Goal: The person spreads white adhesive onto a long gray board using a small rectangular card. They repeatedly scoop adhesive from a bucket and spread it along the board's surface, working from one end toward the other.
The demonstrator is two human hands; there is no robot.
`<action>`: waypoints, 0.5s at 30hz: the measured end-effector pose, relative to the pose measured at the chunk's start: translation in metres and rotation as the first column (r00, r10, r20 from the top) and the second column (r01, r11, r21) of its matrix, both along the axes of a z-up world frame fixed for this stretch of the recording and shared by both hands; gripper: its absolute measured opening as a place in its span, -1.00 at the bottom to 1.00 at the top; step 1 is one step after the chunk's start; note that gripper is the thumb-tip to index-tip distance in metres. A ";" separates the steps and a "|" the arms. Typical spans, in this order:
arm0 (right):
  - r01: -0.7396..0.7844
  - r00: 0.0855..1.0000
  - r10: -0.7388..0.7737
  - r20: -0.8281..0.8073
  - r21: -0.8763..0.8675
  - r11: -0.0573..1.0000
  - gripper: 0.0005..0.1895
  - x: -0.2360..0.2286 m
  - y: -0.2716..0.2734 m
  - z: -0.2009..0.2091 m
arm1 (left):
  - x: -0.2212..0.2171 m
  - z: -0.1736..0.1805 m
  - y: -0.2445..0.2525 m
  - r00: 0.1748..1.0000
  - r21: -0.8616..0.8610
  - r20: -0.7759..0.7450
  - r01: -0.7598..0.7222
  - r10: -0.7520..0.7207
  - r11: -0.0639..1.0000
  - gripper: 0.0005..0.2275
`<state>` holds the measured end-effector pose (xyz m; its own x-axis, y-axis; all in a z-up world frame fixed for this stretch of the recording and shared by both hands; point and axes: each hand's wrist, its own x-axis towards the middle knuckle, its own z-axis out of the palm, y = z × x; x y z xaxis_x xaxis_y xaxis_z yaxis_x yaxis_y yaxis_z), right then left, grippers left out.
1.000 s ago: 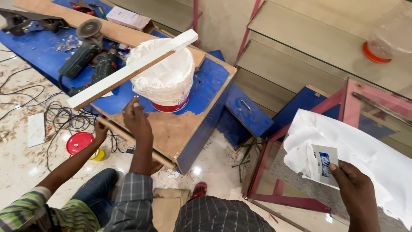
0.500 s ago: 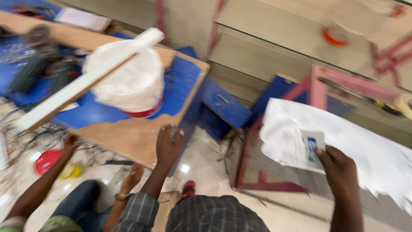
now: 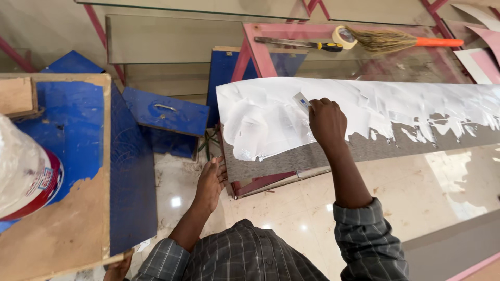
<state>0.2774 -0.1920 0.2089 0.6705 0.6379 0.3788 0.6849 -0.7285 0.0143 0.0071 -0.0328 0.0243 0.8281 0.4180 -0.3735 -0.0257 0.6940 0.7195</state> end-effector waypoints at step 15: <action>-0.467 0.879 0.474 0.045 -0.120 0.876 -0.68 -0.191 0.018 -0.057 | -0.016 -0.008 0.009 0.573 -0.478 0.795 0.392 0.198 0.786 -0.33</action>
